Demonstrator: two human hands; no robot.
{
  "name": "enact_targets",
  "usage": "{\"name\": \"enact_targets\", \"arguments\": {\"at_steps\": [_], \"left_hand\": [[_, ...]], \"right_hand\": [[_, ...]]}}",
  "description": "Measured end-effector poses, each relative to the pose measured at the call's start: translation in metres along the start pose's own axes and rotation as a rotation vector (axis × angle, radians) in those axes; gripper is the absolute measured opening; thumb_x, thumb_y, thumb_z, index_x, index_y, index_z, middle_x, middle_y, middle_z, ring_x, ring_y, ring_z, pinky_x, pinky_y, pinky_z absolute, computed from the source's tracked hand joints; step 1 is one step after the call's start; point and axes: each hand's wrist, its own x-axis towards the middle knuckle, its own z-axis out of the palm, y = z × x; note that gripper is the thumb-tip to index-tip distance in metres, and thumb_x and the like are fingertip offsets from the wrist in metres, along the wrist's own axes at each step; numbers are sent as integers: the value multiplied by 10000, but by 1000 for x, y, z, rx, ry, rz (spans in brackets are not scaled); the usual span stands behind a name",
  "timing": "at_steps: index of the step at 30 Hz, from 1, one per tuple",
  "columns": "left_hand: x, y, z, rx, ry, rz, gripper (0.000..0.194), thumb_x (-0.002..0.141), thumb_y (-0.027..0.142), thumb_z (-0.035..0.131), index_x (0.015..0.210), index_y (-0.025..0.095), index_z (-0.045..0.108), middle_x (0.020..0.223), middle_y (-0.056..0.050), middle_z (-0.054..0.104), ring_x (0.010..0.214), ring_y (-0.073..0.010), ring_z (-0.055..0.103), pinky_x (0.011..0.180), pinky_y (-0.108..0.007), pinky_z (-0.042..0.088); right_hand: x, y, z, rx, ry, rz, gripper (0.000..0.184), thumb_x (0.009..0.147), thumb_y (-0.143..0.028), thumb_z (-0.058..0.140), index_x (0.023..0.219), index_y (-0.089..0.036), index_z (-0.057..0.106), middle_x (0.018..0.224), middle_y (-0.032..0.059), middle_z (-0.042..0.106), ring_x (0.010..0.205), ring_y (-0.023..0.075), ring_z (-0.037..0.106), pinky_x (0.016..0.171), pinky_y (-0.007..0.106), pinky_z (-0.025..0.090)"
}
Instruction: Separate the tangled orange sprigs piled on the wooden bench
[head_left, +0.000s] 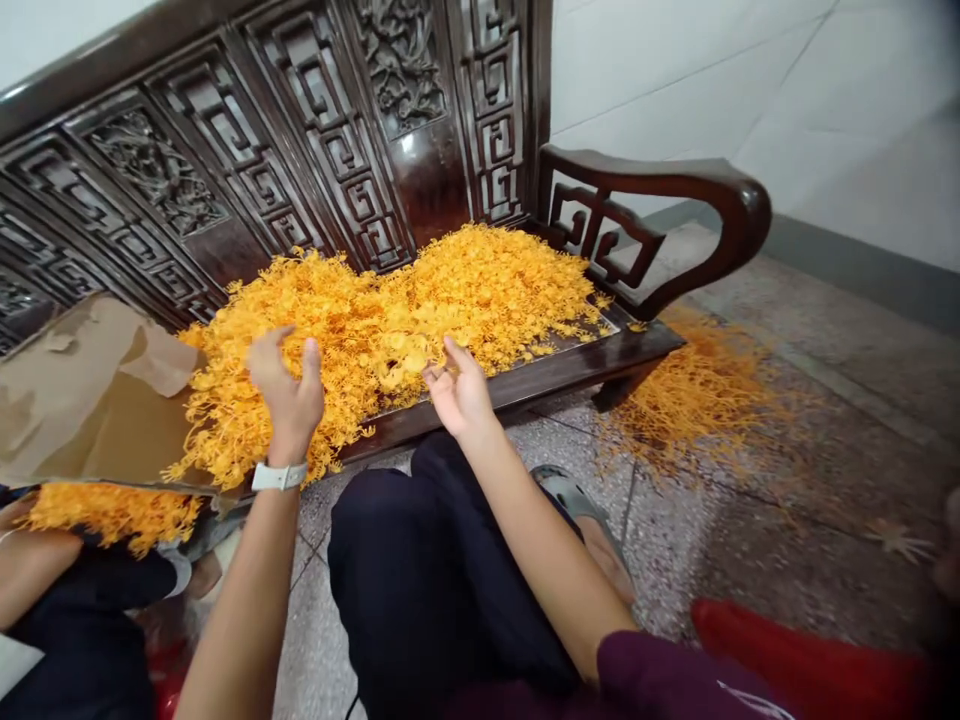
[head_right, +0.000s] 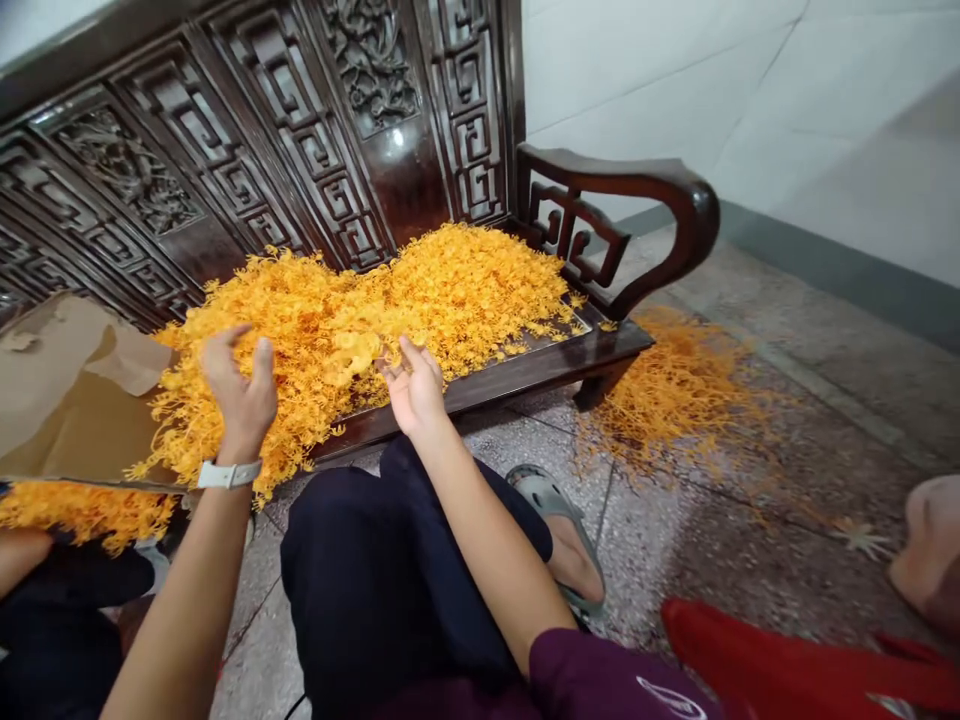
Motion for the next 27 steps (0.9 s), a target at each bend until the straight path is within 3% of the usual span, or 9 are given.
{"name": "enact_targets", "arguments": {"at_steps": [2, 4, 8, 13, 18, 23, 27], "left_hand": [[-4, 38, 8, -306, -336, 54, 413, 1008, 527, 586, 1185, 180, 721, 1119, -133, 720, 1076, -287, 670, 976, -421, 512], [-10, 65, 23, -452, -488, 46, 353, 938, 522, 712, 997, 179, 769, 946, -87, 740, 893, -233, 680, 829, -337, 524], [-26, 81, 65, -751, -357, -104, 331, 871, 497, 797, 791, 183, 728, 776, -32, 674, 721, -164, 608, 690, -265, 489], [-38, 74, 99, -914, -154, -240, 386, 775, 541, 880, 801, 192, 715, 837, -56, 685, 828, -191, 657, 769, -285, 551], [-37, 71, 101, -1128, -20, -527, 316, 805, 419, 901, 771, 185, 693, 837, -38, 713, 807, -139, 679, 742, -218, 551], [-31, 64, 91, -1285, -96, -901, 222, 952, 397, 766, 857, 204, 711, 728, 5, 697, 576, -82, 601, 536, -167, 448], [-26, 50, 89, -1313, -214, -947, 329, 968, 524, 693, 890, 205, 719, 687, -23, 681, 641, -150, 670, 638, -240, 541]], "right_hand": [[-12, -2, 3, -20, -34, 4, 201, 745, -152, 833, 801, -220, 652, 877, -37, 753, 782, 122, 716, 654, 236, 580], [-22, -8, 4, -60, -72, -18, 170, 740, -155, 838, 788, -213, 686, 893, -29, 765, 778, 121, 717, 620, 221, 565], [-31, -30, -5, -168, -120, -37, 161, 703, -168, 874, 723, -196, 716, 811, -22, 754, 703, 117, 695, 586, 215, 553], [-30, -43, -24, -212, -137, 2, 202, 663, -143, 895, 725, -201, 712, 820, -34, 749, 710, 102, 663, 578, 208, 530], [-24, -32, -32, -132, -124, 133, 244, 717, -222, 890, 735, -222, 646, 685, -60, 657, 700, 120, 672, 656, 248, 548], [-20, -18, -31, -75, -133, 212, 235, 780, -276, 849, 753, -226, 620, 675, -56, 620, 692, 119, 649, 642, 251, 530], [-19, -3, -30, -54, -88, 207, 190, 761, -205, 838, 773, -218, 649, 716, -53, 663, 691, 106, 644, 652, 238, 536]]}}
